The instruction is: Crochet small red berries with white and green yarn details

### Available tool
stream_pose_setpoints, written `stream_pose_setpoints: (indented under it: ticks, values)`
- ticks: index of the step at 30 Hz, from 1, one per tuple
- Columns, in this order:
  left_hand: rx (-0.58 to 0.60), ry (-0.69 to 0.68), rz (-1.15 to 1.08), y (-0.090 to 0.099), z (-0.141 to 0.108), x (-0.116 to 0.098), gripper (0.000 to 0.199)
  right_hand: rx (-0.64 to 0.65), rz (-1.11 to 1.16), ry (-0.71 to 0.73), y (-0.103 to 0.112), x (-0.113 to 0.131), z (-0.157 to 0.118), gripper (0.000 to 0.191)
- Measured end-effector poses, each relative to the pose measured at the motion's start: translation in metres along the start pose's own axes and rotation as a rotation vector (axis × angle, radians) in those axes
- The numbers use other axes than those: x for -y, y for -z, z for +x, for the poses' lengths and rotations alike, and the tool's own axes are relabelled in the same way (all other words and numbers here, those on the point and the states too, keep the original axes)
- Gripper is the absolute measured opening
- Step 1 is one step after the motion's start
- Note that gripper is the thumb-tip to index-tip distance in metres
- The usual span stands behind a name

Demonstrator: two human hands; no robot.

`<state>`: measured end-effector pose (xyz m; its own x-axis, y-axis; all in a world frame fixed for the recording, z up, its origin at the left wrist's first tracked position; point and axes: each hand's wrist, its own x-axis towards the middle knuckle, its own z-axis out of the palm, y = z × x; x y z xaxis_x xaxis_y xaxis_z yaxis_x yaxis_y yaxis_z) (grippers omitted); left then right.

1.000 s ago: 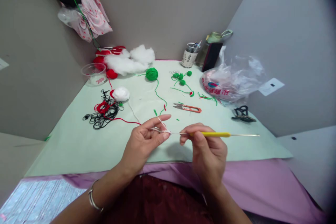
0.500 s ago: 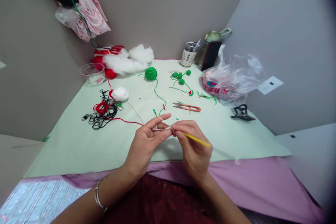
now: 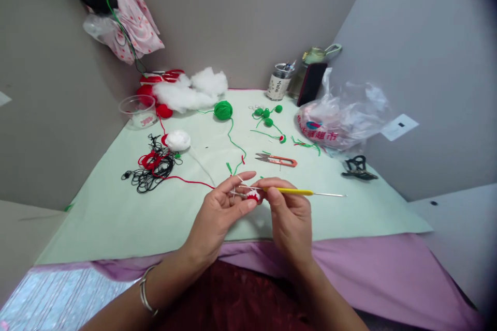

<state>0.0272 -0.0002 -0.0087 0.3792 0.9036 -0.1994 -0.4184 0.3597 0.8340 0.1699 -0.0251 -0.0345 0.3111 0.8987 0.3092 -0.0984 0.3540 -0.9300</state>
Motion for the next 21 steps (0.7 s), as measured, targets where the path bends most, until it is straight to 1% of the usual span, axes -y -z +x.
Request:
stream_pose_setpoints:
  ticks: [4,7,10,12,14,16,19,21]
  values:
    - [-0.006,-0.008,0.048,0.003,0.0,0.001,0.041,0.005,0.058,-0.052,0.002,-0.003,-0.001,0.015]
    - [-0.004,-0.023,0.055,0.003,0.001,0.001,0.037,0.016,0.035,-0.04,0.002,-0.001,-0.002,0.015]
    - [-0.013,-0.044,0.044,0.001,0.003,0.002,0.039,0.035,-0.002,-0.008,-0.001,0.001,-0.003,0.016]
    - [-0.02,-0.044,0.045,0.001,0.003,0.002,0.042,0.033,0.006,-0.023,-0.002,0.002,-0.003,0.016]
    - [-0.002,-0.019,0.096,0.003,0.003,-0.001,0.044,0.024,0.076,-0.073,-0.001,0.004,0.0,0.016]
    - [0.048,-0.007,0.2,0.009,0.003,-0.008,0.043,0.023,0.204,-0.141,0.003,0.01,0.006,0.02]
    - [0.124,-0.055,0.381,0.024,0.003,-0.025,0.034,0.065,0.381,-0.241,0.016,0.024,0.017,0.025]
    - [0.103,-0.08,0.481,0.039,0.003,-0.041,0.032,0.057,0.499,-0.239,0.028,0.035,0.023,0.025]
